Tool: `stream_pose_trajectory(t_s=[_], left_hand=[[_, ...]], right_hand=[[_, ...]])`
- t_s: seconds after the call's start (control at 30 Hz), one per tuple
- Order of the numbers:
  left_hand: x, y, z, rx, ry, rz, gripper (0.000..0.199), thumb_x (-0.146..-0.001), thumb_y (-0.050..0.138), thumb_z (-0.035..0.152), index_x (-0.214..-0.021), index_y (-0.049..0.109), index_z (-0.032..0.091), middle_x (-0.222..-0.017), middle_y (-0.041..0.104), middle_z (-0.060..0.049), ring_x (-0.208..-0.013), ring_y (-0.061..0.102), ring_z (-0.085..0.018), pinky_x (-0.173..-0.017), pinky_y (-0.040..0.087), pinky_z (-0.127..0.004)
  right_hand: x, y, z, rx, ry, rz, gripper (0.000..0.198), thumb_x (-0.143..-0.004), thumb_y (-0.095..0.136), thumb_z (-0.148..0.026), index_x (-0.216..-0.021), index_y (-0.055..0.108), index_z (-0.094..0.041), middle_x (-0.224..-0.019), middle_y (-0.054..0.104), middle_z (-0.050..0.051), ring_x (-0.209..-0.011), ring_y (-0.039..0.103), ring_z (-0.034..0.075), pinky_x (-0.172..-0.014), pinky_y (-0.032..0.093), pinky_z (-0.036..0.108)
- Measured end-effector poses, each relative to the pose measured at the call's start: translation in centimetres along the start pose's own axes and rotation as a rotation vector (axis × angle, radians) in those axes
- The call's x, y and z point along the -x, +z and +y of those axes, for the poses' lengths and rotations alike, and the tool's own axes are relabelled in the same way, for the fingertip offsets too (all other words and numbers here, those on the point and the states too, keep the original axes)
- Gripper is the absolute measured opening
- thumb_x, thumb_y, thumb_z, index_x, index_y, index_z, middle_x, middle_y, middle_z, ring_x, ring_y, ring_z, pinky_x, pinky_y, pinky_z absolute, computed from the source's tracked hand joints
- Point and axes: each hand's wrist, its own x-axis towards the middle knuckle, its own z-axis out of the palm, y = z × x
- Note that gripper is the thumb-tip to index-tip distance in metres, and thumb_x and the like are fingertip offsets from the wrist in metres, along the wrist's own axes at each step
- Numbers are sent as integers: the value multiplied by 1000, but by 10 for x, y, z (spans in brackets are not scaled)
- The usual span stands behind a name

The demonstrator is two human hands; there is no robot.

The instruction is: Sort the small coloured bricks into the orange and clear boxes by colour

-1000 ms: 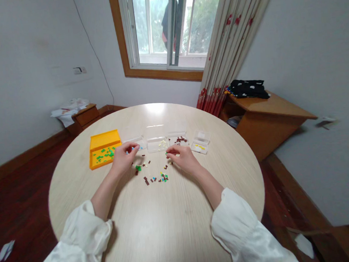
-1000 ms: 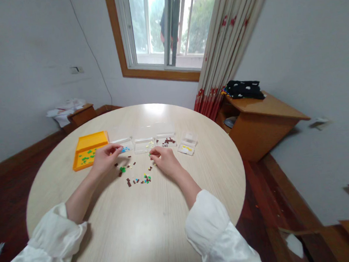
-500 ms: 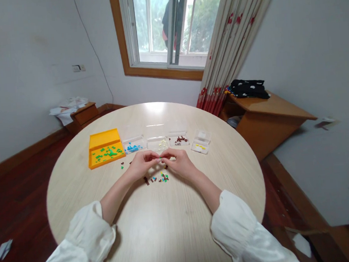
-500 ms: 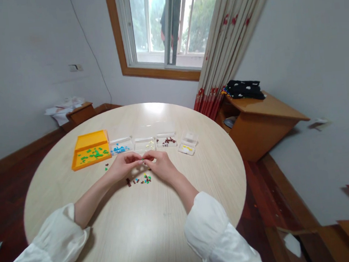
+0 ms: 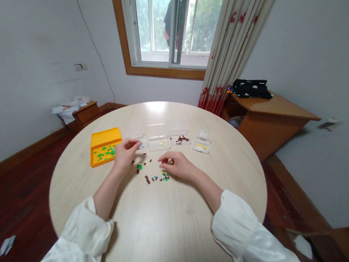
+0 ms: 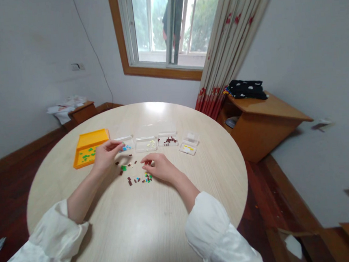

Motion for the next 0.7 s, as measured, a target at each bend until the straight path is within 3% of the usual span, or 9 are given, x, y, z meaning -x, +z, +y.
stream_pose_trajectory(t_s=[0.13, 0.27, 0.4, 0.7], left_hand=[[-27, -34, -12, -73, 17, 433, 15, -62, 66, 25, -71, 62, 15, -69, 63, -1, -66, 59, -14, -67, 49, -27], [-40, -57, -25, -130, 10, 599, 11, -63, 64, 23, -69, 59, 17, -69, 62, -1, -67, 59, -15, -68, 50, -28], [-40, -65, -31, -246, 11, 613, 8, -64, 63, 21, -66, 57, 17, -66, 59, 0, -64, 58, -15, -65, 49, -28], [-32, -69, -26, -624, 8, 448, 6, -68, 59, 23, -66, 57, 18, -68, 61, -1, -66, 56, -16, -66, 44, -27]], right_hand=[[3, -4, -3, 110, -68, -170, 8, -71, 63, -10, -74, 68, -13, -74, 62, 2, -70, 54, 10, -69, 42, 23], [6, -8, -3, 157, -90, -256, 13, -65, 62, -6, -74, 69, -13, -73, 62, 2, -68, 52, 10, -67, 41, 22], [7, -9, -1, 185, -56, -298, 18, -64, 59, -7, -76, 71, -13, -74, 63, 3, -66, 52, 10, -65, 41, 21], [6, -8, -2, 192, -12, -278, 25, -64, 54, -3, -78, 71, -14, -75, 64, 3, -66, 52, 10, -65, 41, 22]])
